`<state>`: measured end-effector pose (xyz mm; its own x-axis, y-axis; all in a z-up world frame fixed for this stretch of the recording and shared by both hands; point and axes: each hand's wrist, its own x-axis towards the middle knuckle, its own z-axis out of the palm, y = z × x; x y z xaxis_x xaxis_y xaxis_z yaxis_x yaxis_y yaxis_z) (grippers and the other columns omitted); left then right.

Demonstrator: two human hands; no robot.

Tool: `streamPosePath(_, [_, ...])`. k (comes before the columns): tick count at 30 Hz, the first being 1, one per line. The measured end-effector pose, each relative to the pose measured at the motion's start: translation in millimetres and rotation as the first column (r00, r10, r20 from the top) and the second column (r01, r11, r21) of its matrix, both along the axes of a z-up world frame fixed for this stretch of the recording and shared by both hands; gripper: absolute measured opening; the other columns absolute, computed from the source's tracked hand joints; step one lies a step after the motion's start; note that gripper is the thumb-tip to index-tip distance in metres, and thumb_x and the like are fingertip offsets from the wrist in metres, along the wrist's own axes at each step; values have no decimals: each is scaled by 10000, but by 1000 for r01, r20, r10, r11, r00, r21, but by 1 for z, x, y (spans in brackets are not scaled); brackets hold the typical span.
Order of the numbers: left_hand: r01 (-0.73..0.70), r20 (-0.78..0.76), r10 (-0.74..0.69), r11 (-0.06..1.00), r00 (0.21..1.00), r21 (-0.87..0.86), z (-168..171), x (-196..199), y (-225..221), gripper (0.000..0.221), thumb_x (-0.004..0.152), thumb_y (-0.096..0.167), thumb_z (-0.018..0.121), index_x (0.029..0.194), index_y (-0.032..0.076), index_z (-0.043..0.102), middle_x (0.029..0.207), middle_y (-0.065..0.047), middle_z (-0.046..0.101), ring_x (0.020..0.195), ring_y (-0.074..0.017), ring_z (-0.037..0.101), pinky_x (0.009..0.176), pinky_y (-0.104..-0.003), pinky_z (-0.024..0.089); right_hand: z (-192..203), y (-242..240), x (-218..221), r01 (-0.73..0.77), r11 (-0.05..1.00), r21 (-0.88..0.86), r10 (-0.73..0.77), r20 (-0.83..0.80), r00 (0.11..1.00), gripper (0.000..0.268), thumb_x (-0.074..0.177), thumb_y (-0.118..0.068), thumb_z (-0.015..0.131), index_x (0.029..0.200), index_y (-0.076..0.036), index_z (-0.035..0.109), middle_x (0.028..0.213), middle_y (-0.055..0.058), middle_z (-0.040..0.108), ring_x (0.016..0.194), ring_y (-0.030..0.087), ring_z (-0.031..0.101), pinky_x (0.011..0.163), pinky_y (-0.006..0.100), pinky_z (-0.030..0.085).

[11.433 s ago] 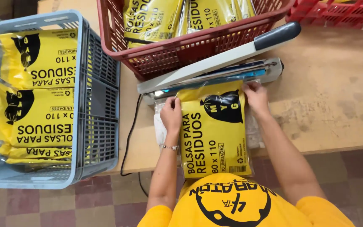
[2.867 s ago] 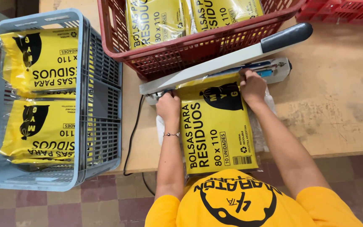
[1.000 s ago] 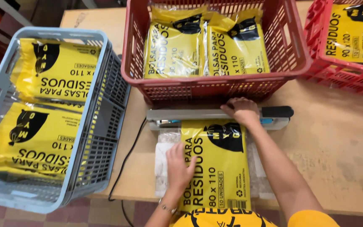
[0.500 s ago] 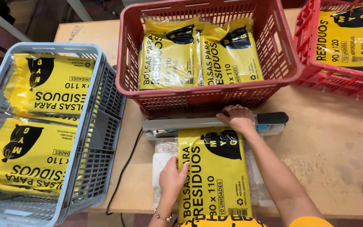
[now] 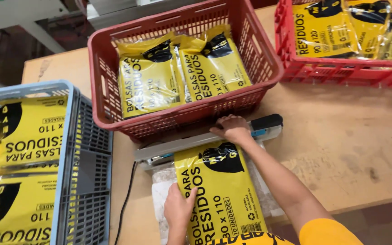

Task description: Sealing packs of plastic bags using a manual heat sealer and sorting them into crates.

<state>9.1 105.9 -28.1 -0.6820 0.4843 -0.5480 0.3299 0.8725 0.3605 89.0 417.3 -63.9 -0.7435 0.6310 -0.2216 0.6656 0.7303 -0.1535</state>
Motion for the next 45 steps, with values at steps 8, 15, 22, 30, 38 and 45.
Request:
streamPosePath(8, [-6,-7,6,1000,1000,-10,0,3,-1,609,878,610,656,1260,151,536,1132,12,653,956,-159,660,722,-315,623,11,-2,0,-38,998,-57,38,3,999,676,983,-709,339,1154,-178,720,1149,85,744,1068,291,674,793,415,544])
streamPosePath(15, [-4,-25,5,1000,1000,25,-7,7,-3,690,869,597,697,1328,118,509,1225,-26,628,1033,-162,640,783,-294,629,33,-3,-2,-28,993,-116,33,40,999,680,986,-704,338,1189,-166,700,1227,112,718,1117,322,664,852,447,543])
streamPosePath(22, [29,-67,-15,975,998,220,10,7,-8,543,843,465,771,1121,39,583,1076,-156,652,1139,-392,623,961,-558,536,17,10,13,0,981,-194,-79,-398,914,428,995,-576,531,1172,-246,740,1093,51,757,1110,297,694,967,470,550])
streamPosePath(30, [-40,-61,63,943,996,330,-13,24,-28,240,946,330,682,1013,106,631,889,-78,654,961,-270,654,829,-423,560,83,-77,86,-349,799,-490,-376,-860,345,245,1009,-135,587,1147,-11,747,1055,162,754,1009,235,711,948,403,577])
streamPosePath(38, [-495,444,219,368,869,788,-66,27,-83,148,907,51,746,904,92,604,715,-44,650,721,-146,633,676,-333,575,117,-233,103,241,326,-914,-861,-181,476,542,948,-82,672,1468,-119,526,1310,159,621,1231,322,603,1096,470,453])
streamPosePath(45, [-479,395,324,242,859,844,-39,-2,-112,246,811,30,828,834,112,598,645,-18,639,659,-108,596,606,-281,530,55,-237,93,-30,352,-936,-835,-328,442,413,897,-45,757,1282,-22,609,1040,152,723,886,262,708,784,443,593])
